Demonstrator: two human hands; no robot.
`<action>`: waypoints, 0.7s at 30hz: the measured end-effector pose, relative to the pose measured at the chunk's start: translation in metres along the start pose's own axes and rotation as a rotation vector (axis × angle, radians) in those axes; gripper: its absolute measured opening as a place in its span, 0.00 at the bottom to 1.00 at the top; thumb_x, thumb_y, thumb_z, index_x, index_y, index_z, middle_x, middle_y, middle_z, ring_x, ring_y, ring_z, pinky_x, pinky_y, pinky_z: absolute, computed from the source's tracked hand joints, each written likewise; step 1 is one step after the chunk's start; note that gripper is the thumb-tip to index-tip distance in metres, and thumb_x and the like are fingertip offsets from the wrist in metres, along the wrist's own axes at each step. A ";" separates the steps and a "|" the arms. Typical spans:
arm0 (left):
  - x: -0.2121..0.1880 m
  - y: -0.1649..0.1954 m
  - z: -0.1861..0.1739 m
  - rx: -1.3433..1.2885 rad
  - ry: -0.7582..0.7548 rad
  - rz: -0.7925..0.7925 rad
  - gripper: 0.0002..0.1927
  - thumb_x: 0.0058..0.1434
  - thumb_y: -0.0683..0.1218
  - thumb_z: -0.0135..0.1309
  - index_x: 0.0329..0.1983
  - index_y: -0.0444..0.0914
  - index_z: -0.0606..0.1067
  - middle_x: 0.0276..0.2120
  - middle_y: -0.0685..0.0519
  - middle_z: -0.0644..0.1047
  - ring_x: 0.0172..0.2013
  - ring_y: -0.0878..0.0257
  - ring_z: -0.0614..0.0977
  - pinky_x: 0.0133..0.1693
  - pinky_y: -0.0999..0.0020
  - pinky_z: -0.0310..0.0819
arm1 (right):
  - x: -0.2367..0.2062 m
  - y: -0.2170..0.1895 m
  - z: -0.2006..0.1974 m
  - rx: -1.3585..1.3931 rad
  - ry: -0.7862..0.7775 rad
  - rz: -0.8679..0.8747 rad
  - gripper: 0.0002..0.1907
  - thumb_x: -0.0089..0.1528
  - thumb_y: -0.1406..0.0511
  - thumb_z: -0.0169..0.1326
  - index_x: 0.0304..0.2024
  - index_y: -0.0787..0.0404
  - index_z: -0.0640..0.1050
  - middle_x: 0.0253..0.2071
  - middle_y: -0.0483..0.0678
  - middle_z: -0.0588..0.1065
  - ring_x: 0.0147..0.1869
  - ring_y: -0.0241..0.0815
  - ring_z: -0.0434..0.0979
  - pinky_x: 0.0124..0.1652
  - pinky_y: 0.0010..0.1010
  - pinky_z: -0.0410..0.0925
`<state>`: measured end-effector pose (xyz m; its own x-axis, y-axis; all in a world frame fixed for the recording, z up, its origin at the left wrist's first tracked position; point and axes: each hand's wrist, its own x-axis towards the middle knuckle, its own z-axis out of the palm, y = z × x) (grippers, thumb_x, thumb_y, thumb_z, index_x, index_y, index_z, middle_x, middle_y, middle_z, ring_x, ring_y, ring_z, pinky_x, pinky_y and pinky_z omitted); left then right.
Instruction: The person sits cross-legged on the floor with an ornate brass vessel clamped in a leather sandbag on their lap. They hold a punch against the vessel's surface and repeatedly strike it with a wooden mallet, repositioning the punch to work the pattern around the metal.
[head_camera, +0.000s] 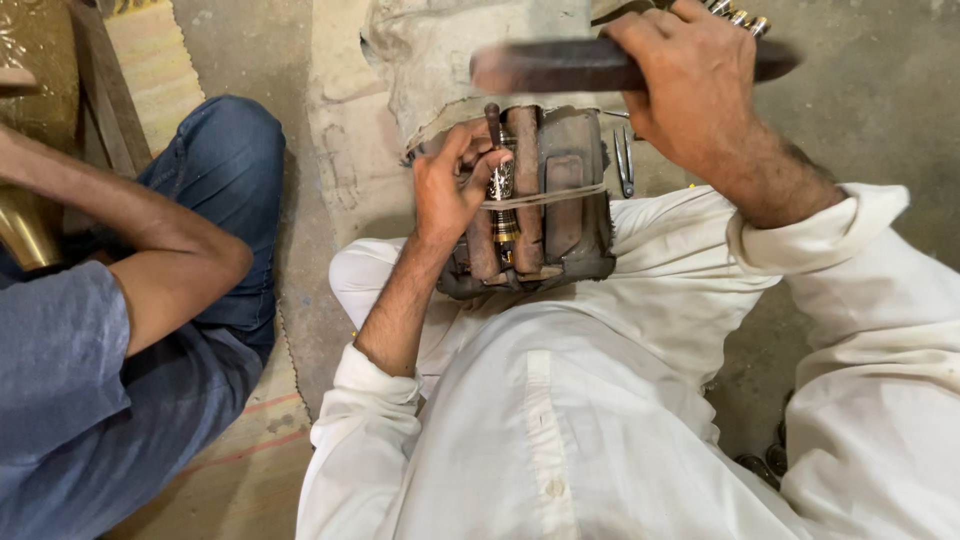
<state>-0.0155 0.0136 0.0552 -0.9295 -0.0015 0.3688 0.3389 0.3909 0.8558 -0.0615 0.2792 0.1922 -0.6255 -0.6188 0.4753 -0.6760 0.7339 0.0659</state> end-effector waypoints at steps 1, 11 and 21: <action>0.000 0.000 -0.001 0.003 0.001 -0.024 0.20 0.62 0.40 0.67 0.56 0.39 0.77 0.33 0.49 0.84 0.35 0.65 0.86 0.38 0.70 0.82 | 0.003 0.001 0.000 0.015 -0.026 -0.008 0.21 0.54 0.73 0.63 0.50 0.61 0.79 0.43 0.49 0.78 0.51 0.52 0.77 0.47 0.42 0.69; 0.001 0.002 -0.002 -0.019 0.021 0.001 0.19 0.62 0.41 0.68 0.55 0.36 0.77 0.38 0.48 0.85 0.39 0.65 0.89 0.41 0.70 0.84 | 0.008 0.011 0.002 0.025 -0.057 -0.019 0.19 0.54 0.72 0.63 0.48 0.59 0.79 0.43 0.48 0.78 0.52 0.51 0.78 0.49 0.41 0.70; 0.001 0.008 -0.007 -0.031 0.029 0.079 0.20 0.63 0.41 0.67 0.56 0.37 0.76 0.41 0.47 0.85 0.42 0.64 0.89 0.42 0.70 0.83 | 0.013 0.007 -0.003 0.073 -0.037 0.006 0.18 0.57 0.73 0.64 0.50 0.61 0.79 0.42 0.51 0.78 0.51 0.53 0.78 0.49 0.42 0.69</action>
<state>-0.0132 0.0101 0.0647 -0.8955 0.0016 0.4452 0.4155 0.3621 0.8344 -0.0727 0.2772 0.2014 -0.6429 -0.6250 0.4427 -0.6976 0.7165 -0.0016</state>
